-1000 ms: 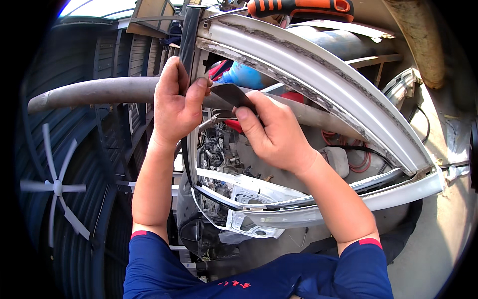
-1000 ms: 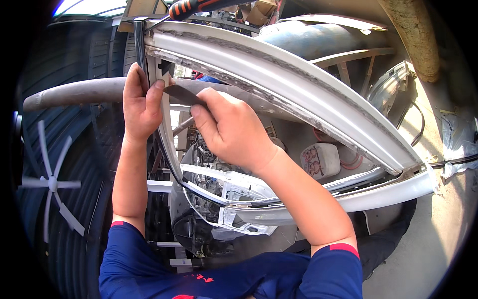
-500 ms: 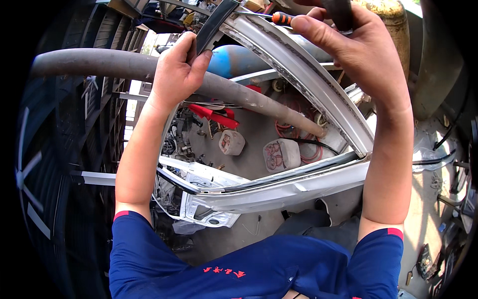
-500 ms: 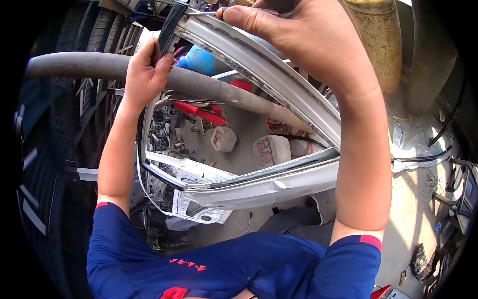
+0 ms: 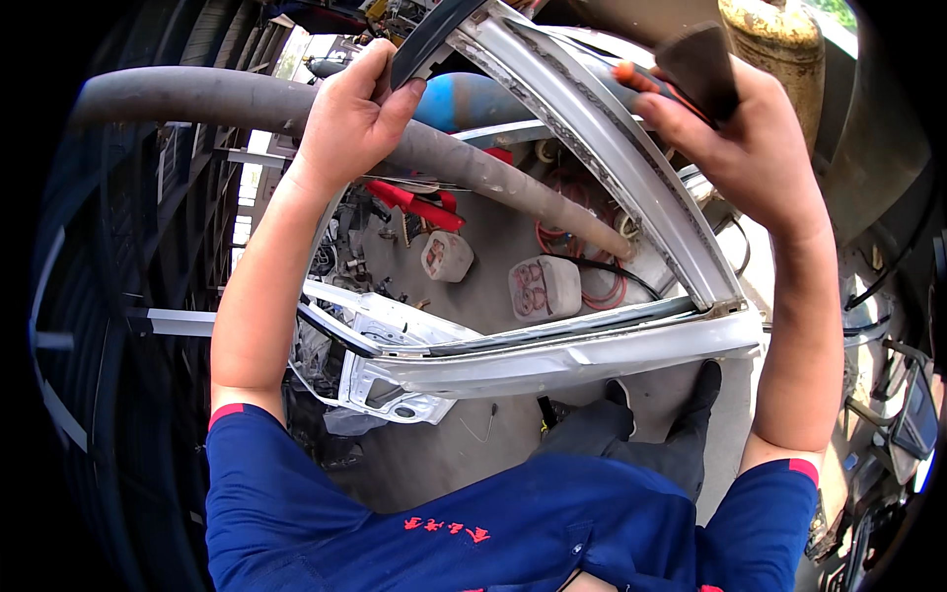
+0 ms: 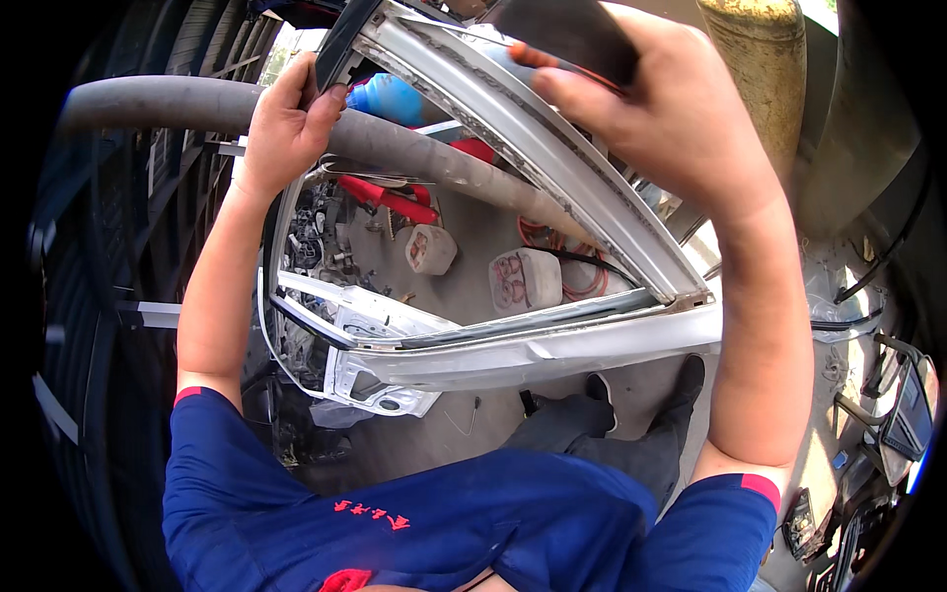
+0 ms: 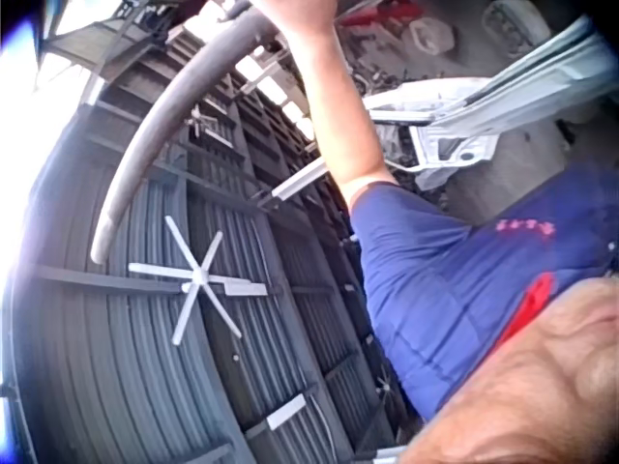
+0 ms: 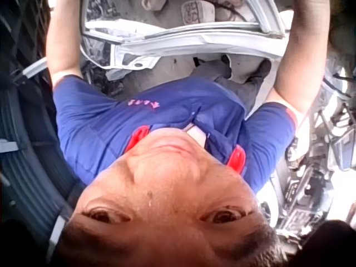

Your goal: The person uses a screwdriver to pry and remove a rubber weatherstrip from a white car door frame. They work along the length of the frame, carefully separating the rubber seal from the metal channel. The person then uses a scraper tool to clean the channel and remove debris before inspecting the removed rubber strip.

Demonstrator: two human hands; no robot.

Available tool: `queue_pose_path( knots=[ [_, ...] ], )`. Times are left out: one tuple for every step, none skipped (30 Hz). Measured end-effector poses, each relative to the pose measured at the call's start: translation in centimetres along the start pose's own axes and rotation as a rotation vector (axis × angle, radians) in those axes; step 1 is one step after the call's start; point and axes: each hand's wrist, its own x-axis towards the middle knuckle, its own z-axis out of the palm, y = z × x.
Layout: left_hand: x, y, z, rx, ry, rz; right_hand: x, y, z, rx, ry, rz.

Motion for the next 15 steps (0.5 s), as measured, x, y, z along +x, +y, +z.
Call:
queue_pose_path(
  knots=[
    [-0.3,0.4,-0.4,0.021,-0.050,-0.069,-1.9,0.8,-1.2,-0.071,0.041,0.054],
    [-0.5,0.5,-0.5,0.027,-0.040,-0.078,-4.8,1.3,-3.6,-0.100,0.064,0.142],
    [-0.6,0.5,-0.2,0.031,-0.038,-0.081,-7.7,1.7,-6.0,-0.130,0.086,0.228],
    [-0.4,0.7,-0.3,0.044,-0.043,-0.083,-10.3,0.9,-6.9,-0.040,0.095,0.292],
    [-0.4,0.6,-0.4,0.060,-0.061,-0.082,-12.8,0.0,-7.7,0.042,0.112,0.352],
    [-0.4,0.5,-0.7,0.073,-0.086,-0.089,-14.6,-1.1,-7.7,0.184,0.151,0.412],
    [-0.5,0.2,-0.9,0.076,-0.084,-0.095,-15.7,-1.5,-6.9,0.308,0.124,0.407],
    [-0.5,-0.2,-1.0,0.088,-0.123,-0.088,-16.4,-1.6,-5.4,0.433,0.096,0.402],
    [-0.6,-0.4,-1.0,0.067,-0.122,-0.088,-16.5,-1.7,-3.4,0.494,-0.005,0.455],
    [-0.9,-0.6,-1.0,0.044,-0.119,-0.088,-16.0,-1.7,-1.0,0.545,-0.110,0.470],
    [-1.0,-0.7,-1.1,0.060,-0.126,-0.113,-15.5,-1.8,1.4,0.590,-0.214,0.488],
    [-1.1,-0.9,-1.1,0.074,-0.134,-0.135,-14.6,-1.0,4.4,0.636,-0.249,0.412],
    [-1.2,-1.0,-1.1,0.091,-0.147,-0.160,-13.7,-0.1,7.4,0.688,-0.286,0.338],
    [-1.1,-1.0,-1.2,0.085,-0.159,-0.153,-12.9,1.0,10.3,0.749,-0.248,0.201],
    [-1.2,-1.1,-1.4,0.079,-0.172,-0.145,-11.9,1.2,12.6,0.822,-0.210,0.303]
  ],
)
